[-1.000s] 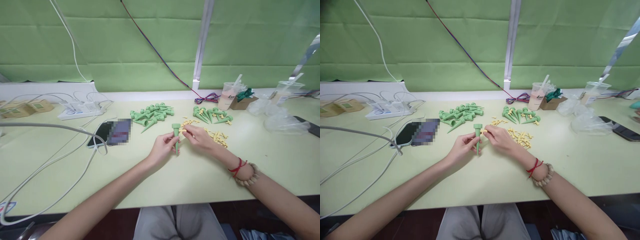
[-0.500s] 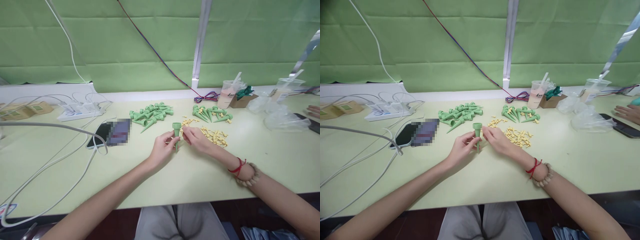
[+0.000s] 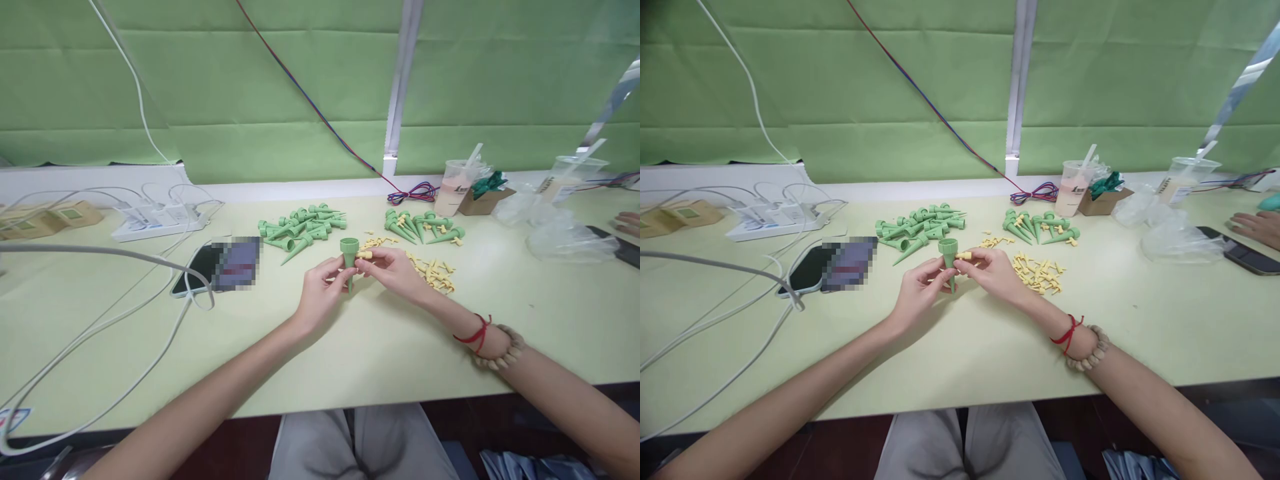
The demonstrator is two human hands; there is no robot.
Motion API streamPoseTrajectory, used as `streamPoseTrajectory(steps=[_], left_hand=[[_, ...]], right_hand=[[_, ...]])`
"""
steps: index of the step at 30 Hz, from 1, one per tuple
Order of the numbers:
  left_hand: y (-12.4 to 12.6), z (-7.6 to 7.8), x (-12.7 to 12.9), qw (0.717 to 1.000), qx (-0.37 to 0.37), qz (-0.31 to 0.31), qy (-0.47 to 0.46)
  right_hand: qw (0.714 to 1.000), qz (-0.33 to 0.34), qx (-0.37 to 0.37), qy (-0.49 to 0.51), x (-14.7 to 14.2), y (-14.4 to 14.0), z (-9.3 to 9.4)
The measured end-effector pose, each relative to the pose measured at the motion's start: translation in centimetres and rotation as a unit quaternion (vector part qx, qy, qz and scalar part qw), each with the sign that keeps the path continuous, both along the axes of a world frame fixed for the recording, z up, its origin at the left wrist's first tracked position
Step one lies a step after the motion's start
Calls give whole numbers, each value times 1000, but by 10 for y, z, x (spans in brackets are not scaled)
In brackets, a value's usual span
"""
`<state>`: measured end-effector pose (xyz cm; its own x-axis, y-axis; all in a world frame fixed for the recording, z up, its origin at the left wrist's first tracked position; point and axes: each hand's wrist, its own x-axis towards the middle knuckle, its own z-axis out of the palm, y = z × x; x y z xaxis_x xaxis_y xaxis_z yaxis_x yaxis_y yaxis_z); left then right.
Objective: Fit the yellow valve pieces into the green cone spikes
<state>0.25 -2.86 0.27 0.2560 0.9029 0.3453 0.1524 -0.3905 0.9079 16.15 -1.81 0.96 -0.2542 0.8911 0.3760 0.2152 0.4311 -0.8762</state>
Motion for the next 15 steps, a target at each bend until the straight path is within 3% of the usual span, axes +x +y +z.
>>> streamPoseTrajectory(steps=[6, 11, 15], left_hand=[[-2, 1, 2, 998, -64, -10, -14], [1, 0, 0, 996, -83, -20, -11], [6, -3, -2, 996, -91, -16, 14]], right_hand=[[1000, -17, -9, -4, 1, 5, -4], [984, 94, -141, 62, -2, 5, -5], [980, 59, -171, 84, 0, 11, -3]])
